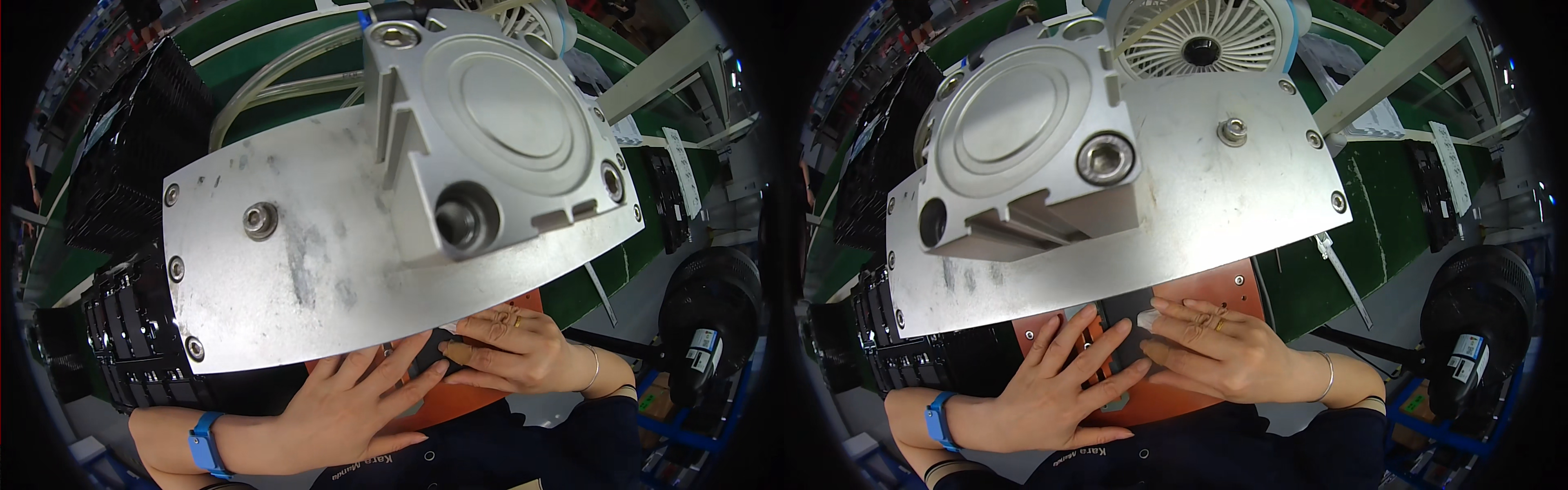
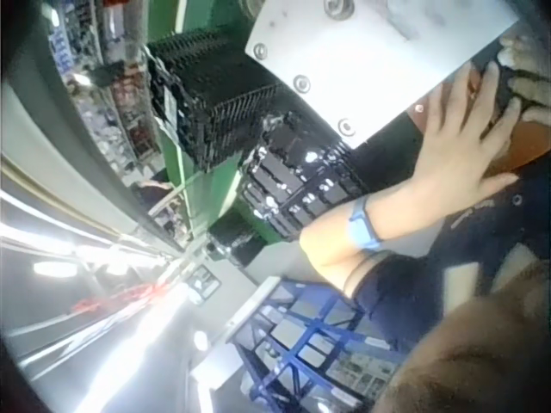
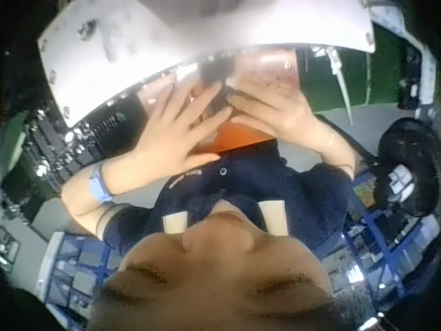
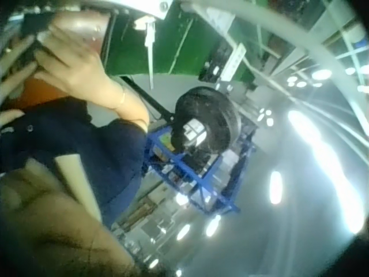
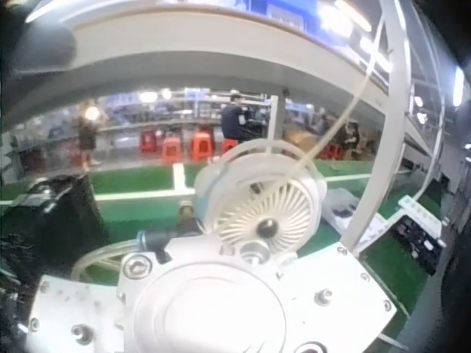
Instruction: The person places small black rectangular electronic components into a silver press machine on a green workbench. They operate the machine to process each component, then use a caliper to measure it before placing it into a black tray. This cycle is repeated for multiple components.
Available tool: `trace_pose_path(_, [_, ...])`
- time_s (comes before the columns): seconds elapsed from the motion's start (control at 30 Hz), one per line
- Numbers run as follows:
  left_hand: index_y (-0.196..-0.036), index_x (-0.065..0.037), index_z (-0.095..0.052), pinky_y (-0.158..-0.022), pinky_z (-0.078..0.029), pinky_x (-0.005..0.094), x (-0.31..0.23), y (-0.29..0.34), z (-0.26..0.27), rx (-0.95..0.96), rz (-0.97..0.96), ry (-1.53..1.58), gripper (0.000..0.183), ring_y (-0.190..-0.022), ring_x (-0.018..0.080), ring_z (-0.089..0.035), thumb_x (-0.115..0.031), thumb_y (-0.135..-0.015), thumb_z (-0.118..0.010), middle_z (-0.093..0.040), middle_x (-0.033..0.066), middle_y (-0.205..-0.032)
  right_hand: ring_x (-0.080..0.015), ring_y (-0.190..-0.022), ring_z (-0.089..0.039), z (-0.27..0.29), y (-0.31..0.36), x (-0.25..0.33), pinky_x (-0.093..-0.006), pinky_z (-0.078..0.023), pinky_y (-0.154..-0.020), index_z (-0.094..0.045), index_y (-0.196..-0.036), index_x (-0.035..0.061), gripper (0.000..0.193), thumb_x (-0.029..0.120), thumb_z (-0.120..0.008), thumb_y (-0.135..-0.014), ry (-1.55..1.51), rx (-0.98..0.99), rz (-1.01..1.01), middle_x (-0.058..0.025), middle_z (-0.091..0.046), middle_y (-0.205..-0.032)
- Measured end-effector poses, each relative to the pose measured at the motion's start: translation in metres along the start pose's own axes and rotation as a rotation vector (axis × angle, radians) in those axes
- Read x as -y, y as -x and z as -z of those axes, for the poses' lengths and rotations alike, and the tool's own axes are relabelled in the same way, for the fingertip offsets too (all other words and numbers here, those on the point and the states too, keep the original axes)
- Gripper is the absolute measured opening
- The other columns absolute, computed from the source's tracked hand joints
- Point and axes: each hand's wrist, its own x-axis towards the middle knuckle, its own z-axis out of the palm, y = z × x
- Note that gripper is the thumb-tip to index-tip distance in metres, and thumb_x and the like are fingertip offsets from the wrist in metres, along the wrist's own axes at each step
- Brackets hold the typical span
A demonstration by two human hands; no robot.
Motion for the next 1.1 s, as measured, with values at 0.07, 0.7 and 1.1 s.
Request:
trace_pose_path(0.07, [-0.141,-0.025,-0.055,-0.118,-0.011,0.0625,-0.001,0.000,0.000,0.008,0.006,-0.010,0.072,-0.149,0.0442,-0.016,-0.072,-0.087,-0.055,-0.030,0.0170,-0.158,-0.0300,-0.117,-0.065,0.000,0.000,0.000,-0.0388,-0.055,-0.097,-0.074,-0.098,0.0051,0.032,0.029,-0.081,-0.079,-0.003,0.006,-0.001,-0.0127,-0.067,-0.115])
trace_pose_path(0.7, [-0.143,-0.025,-0.053,-0.105,-0.034,0.0643,0.000,-0.001,0.003,-0.015,-0.008,0.047,0.072,-0.139,0.0451,-0.030,-0.064,-0.083,-0.065,-0.032,0.0188,-0.156,-0.0303,-0.111,-0.068,0.002,-0.002,0.001,-0.0386,-0.058,-0.092,-0.074,-0.094,0.0031,0.033,0.029,-0.083,-0.077,0.049,-0.021,0.033,-0.0145,-0.068,-0.114])
trace_pose_path(1.1, [-0.140,-0.021,-0.056,-0.113,-0.023,0.0658,-0.002,0.000,0.007,-0.009,-0.004,0.022,0.069,-0.147,0.0480,-0.019,-0.064,-0.087,-0.062,-0.031,0.0190,-0.157,-0.0364,-0.138,-0.044,0.007,-0.001,0.029,-0.0459,-0.042,-0.110,-0.059,-0.127,0.0016,0.039,0.014,-0.068,-0.091,-0.296,0.113,-0.226,-0.0202,-0.046,-0.143])
